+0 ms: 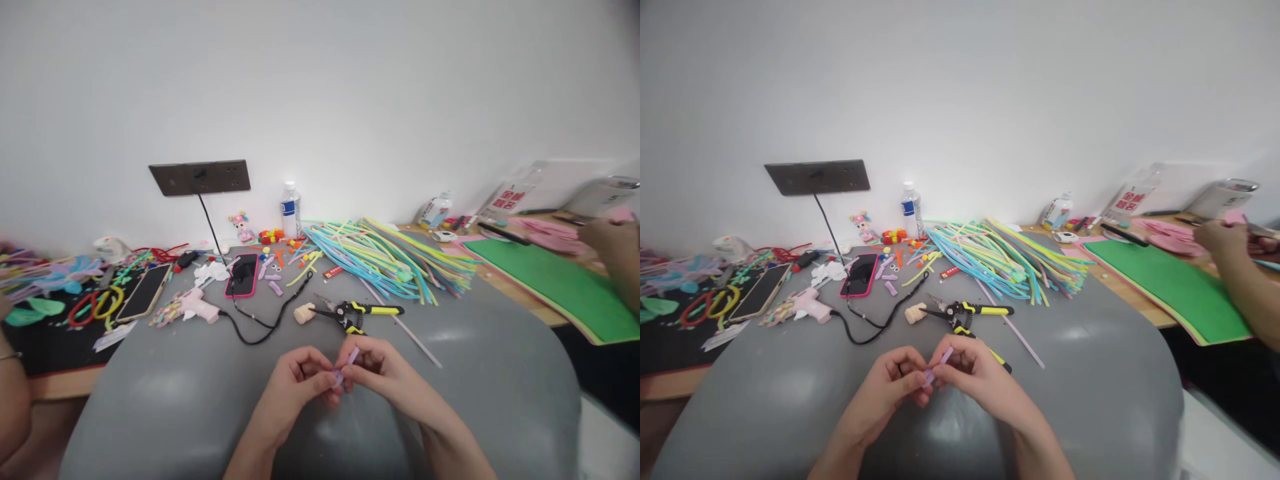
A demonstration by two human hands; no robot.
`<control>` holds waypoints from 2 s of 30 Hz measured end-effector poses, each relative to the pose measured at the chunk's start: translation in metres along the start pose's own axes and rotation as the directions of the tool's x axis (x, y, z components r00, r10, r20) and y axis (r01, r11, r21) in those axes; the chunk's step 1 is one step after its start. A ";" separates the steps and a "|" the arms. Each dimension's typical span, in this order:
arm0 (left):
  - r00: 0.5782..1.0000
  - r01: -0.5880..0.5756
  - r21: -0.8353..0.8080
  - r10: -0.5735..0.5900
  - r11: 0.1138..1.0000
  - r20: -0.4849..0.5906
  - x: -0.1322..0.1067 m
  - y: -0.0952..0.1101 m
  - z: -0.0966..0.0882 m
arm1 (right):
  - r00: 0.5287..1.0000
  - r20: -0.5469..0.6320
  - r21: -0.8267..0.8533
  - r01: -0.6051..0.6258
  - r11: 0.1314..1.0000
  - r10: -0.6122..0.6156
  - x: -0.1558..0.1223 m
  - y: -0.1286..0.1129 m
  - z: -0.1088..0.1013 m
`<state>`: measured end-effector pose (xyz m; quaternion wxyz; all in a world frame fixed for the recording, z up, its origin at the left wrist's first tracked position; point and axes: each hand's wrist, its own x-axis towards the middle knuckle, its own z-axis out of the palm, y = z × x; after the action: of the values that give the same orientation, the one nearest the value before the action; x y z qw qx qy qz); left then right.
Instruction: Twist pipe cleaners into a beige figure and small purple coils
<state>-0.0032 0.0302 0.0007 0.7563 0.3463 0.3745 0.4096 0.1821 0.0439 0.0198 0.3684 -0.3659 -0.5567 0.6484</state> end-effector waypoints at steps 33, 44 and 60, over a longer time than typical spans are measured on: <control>0.932 -0.310 -0.317 0.221 0.896 -0.288 0.002 -0.013 0.020 | 0.904 -0.338 0.079 0.306 0.949 -0.263 0.005 0.006 0.025; 0.935 -0.273 -0.342 0.165 0.899 -0.313 0.005 -0.016 0.025 | 0.813 -0.288 -0.288 0.431 0.855 -0.507 0.005 0.011 0.022; 0.994 -0.003 0.151 -0.014 0.989 0.112 -0.005 0.016 0.007 | 0.992 0.080 -0.163 0.109 0.981 -0.097 -0.008 -0.003 0.000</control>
<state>-0.0052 0.0307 0.0183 0.7492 0.4240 0.3619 0.3577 0.1859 0.0374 0.0237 0.3492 -0.3426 -0.6402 0.5924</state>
